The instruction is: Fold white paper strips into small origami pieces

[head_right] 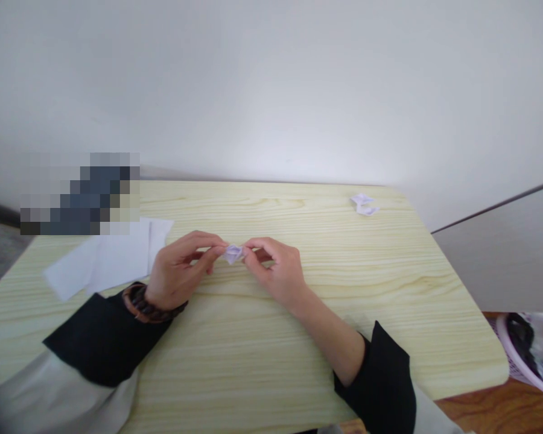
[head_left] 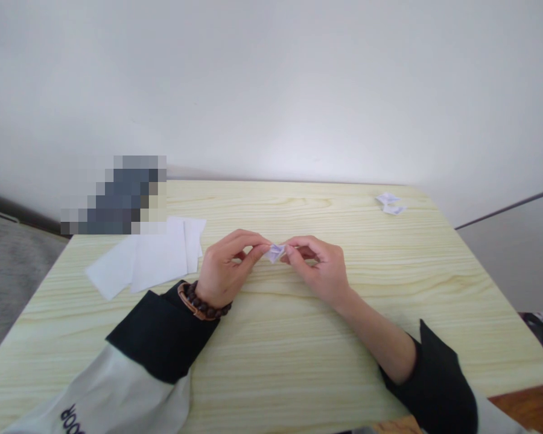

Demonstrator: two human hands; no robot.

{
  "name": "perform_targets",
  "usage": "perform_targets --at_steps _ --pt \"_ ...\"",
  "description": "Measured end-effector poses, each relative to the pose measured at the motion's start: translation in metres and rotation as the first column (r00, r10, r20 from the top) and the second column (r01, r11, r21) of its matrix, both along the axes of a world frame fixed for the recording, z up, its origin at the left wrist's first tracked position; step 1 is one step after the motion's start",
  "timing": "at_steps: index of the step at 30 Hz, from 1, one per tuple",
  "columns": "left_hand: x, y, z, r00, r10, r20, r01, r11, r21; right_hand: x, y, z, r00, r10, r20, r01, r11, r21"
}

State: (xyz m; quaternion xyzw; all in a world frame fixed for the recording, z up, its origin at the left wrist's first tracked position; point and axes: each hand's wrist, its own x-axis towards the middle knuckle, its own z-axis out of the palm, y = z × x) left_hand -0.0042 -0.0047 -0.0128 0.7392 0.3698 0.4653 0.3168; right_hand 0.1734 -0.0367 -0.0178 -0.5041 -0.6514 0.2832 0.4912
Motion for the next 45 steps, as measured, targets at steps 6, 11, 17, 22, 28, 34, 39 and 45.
perform_targets --at_steps 6,11,17,22,28,34,39,45 --pt "0.0027 -0.0013 -0.0017 0.982 -0.009 0.186 0.04 0.986 -0.163 -0.001 -0.0001 0.0006 0.996 0.021 -0.09 -0.023 0.999 -0.023" --pt "0.0055 -0.0025 -0.0012 0.958 -0.034 0.285 0.108 0.962 -0.249 -0.0012 0.0 -0.0026 0.989 0.038 -0.143 -0.041 0.999 -0.016" --pt "0.0052 -0.0031 -0.0018 0.967 -0.052 0.249 0.106 0.972 -0.208 -0.0009 0.0001 -0.0021 0.99 0.037 -0.138 -0.04 0.999 -0.015" --pt "0.0024 -0.0032 0.0007 0.993 -0.092 -0.078 0.095 0.995 0.036 0.0014 0.0003 -0.0012 0.999 0.041 0.007 -0.041 0.997 0.061" --pt "0.0002 0.0002 -0.0007 0.967 -0.075 -0.243 0.134 0.963 0.234 0.0033 0.0013 -0.0005 0.99 0.028 0.135 -0.047 0.988 0.144" --pt "-0.0012 0.0011 -0.0033 0.958 -0.069 -0.279 0.142 0.957 0.251 0.0036 0.0021 -0.0016 0.994 0.031 0.109 -0.044 0.992 0.114" --pt "-0.0008 0.0009 -0.0018 0.96 0.019 -0.281 0.071 0.95 0.305 0.0025 0.0022 -0.0022 1.0 0.03 0.008 -0.031 0.997 0.076" --pt "0.0009 0.0 0.0001 0.982 0.017 -0.189 0.03 0.97 0.241 0.0002 0.0017 -0.0039 0.995 0.086 -0.053 -0.082 0.993 0.086"
